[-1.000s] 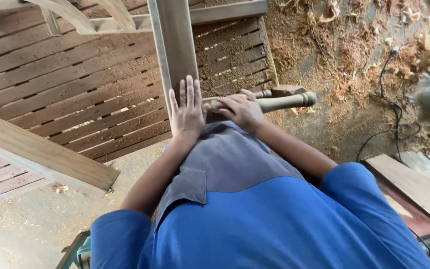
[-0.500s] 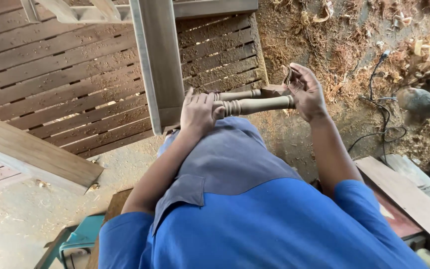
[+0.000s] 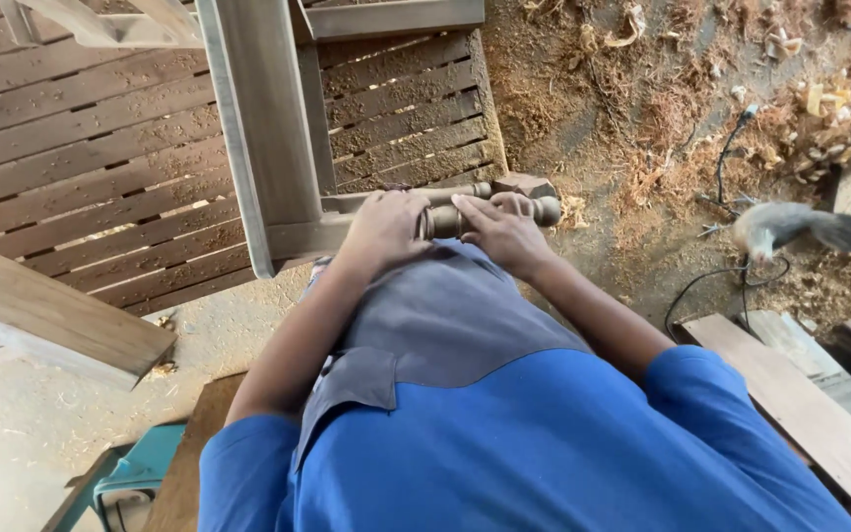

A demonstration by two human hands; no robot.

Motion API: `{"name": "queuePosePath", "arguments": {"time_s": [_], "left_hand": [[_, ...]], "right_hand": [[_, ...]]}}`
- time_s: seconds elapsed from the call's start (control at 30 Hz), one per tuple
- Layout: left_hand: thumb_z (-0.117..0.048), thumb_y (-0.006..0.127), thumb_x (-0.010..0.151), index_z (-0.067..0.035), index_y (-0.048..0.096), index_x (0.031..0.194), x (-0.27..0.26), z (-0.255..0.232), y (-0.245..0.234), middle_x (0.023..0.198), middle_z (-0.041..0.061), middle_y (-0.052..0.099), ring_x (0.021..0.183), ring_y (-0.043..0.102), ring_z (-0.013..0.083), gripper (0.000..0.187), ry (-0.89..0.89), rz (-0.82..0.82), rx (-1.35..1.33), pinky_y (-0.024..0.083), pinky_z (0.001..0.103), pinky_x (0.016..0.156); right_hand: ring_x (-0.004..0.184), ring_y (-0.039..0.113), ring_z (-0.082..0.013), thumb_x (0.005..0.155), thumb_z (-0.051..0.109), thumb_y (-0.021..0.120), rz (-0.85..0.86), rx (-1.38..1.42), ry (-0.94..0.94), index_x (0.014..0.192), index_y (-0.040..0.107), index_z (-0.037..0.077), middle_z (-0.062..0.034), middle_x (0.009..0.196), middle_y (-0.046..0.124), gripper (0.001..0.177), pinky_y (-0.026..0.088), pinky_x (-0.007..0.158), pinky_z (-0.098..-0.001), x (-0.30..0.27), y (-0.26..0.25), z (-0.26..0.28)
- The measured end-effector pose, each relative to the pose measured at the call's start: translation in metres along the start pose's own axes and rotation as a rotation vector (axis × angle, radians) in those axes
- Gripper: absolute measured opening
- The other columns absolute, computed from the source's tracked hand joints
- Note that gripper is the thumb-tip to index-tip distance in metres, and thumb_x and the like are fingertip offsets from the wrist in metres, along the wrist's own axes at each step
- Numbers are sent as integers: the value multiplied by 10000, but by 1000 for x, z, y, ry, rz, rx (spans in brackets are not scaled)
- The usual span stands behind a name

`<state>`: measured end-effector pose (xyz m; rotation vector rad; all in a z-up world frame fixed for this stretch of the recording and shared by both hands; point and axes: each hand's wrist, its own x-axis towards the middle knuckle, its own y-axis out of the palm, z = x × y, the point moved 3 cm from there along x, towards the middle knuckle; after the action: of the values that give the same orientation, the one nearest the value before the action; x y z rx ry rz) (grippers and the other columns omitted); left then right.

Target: The person sands the surface of a wooden chair frame using a sanding block. They hold the chair steady with one hand while moving the sanding block back and forth along the legs and crossbars to smooth the wood.

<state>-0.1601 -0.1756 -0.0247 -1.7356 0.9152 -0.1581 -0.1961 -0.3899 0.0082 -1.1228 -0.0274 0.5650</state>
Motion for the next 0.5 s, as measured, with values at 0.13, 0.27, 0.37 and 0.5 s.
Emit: {"name": "queuePosePath", "arguments": {"time_s": [0.13, 0.27, 0.37, 0.5], "left_hand": [[-389, 843, 801, -65, 667, 1199, -43, 29, -114, 1131, 198, 636, 1122, 586, 405, 543, -60, -517, -371, 449, 531, 975], [-724, 501, 1044, -146, 387, 1552, -60, 116, -90, 1640, 147, 264, 1511, 189, 334, 778, -837, -569, 16, 217, 610, 1238], [-724, 490, 1125, -121, 119, 1660, -63, 146, -70, 1697, 201, 38, 1575, 44, 375, 887, -1034, -355, -83, 132, 533, 1325], [-852, 396, 1061, -154, 68, 1659, -60, 147, -73, 1722, 162, 62, 1593, 75, 341, 976, -1013, -346, -95, 141, 503, 1321]], "right_hand": [[1410, 347, -286, 871, 720, 519, 272, -247, 22, 1609, 285, 147, -93, 1508, 502, 964, 186, 1164, -482, 13, 7, 14], [963, 629, -345, 861, 273, 567, -85, -199, -147, 1252, 621, 21, -148, 1048, 697, 469, 453, 856, -435, 29, 21, 17], [793, 654, -415, 728, 224, 587, 304, -26, 12, 872, 601, 83, -168, 851, 703, 202, 497, 670, -520, 67, 21, 26], [943, 675, -309, 616, 365, 726, 652, 283, -42, 1289, 609, 171, -126, 1093, 716, 711, 516, 804, -403, 103, 12, 27]]}}
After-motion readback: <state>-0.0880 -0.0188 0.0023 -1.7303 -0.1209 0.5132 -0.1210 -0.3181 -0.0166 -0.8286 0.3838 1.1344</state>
